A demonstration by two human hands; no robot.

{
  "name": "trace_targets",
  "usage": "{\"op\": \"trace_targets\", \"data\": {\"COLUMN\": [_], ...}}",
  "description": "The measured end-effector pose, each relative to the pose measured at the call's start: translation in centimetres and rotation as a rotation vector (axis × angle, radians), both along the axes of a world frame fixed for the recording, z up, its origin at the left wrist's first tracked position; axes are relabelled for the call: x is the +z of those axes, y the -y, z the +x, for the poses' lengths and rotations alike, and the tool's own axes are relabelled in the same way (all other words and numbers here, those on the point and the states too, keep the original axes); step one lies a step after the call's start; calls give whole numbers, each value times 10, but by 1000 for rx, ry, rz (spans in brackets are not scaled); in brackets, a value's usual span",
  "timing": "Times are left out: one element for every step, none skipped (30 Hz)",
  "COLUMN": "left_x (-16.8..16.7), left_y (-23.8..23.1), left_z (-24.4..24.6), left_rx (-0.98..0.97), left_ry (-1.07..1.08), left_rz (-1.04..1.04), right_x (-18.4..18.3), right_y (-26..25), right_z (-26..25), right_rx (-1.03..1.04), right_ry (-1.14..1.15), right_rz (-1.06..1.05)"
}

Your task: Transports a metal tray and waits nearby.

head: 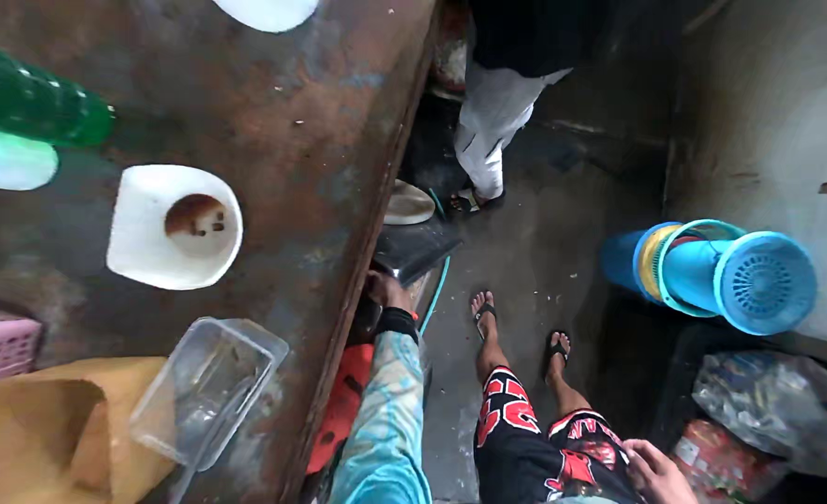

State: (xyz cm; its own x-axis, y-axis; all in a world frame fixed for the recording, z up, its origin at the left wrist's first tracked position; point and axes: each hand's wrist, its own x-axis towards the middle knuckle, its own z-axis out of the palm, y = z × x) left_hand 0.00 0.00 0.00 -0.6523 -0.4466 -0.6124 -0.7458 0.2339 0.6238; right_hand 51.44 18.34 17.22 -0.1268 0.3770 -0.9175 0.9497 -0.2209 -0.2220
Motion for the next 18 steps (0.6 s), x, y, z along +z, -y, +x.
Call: {"op": "trace_targets", "data": {"left_x": [12,24,33,41,50,60,70,80,87,95,100,106,112,118,125,131,137,142], "left_y": [-6,-12,-16,-22,-28,-34,-40,-46,-51,-56,-60,-65,-71,-77,-83,-91,-100,-108], "left_z": [14,29,43,58,71,84,96,109,121,132,141,150,158,166,175,183,190,197], "left_rx": [10,32,61,99,138,160,175,193,215,233,250,262,267,272,273,272,271,274], "left_ry": [13,26,30,8,-14,-33,-36,-38,-43,-42,-53,-63,-67,-74,-78,-84,-93,-106], "left_rz": [-13,-5,-3,-1,7,3,-5,-4,3,12,13,7,3,4,8,13,14,10], "right_x": [-3,-3,-3,-5,-7,-9,-9,-9,-8,-9,-10,-12,-15,-18,-20,-22,-25,-27], "right_y": [-2,-5,-9,-12,-16,-20,-25,-31,-38,-45,-54,-62,-72,-82,-94,-107,-123,-138], "right_z": [3,1,-2,-3,-2,0,1,1,2,4,8,14,19,25,33,40,47,55], "right_rx": [1,0,3,9,15,18,18,18,16,10,9,9,16,27,43,61,81,92], "right_ry": [-16,-26,-33,-43,-56,-71,-80,-83,-90,-101,-119,-140,-160,-177,-193,-209,-223,-228], "right_rz": [-7,-20,-24,-17,-10,-5,0,5,12,13,15,17,16,14,12,13,17,20]}}
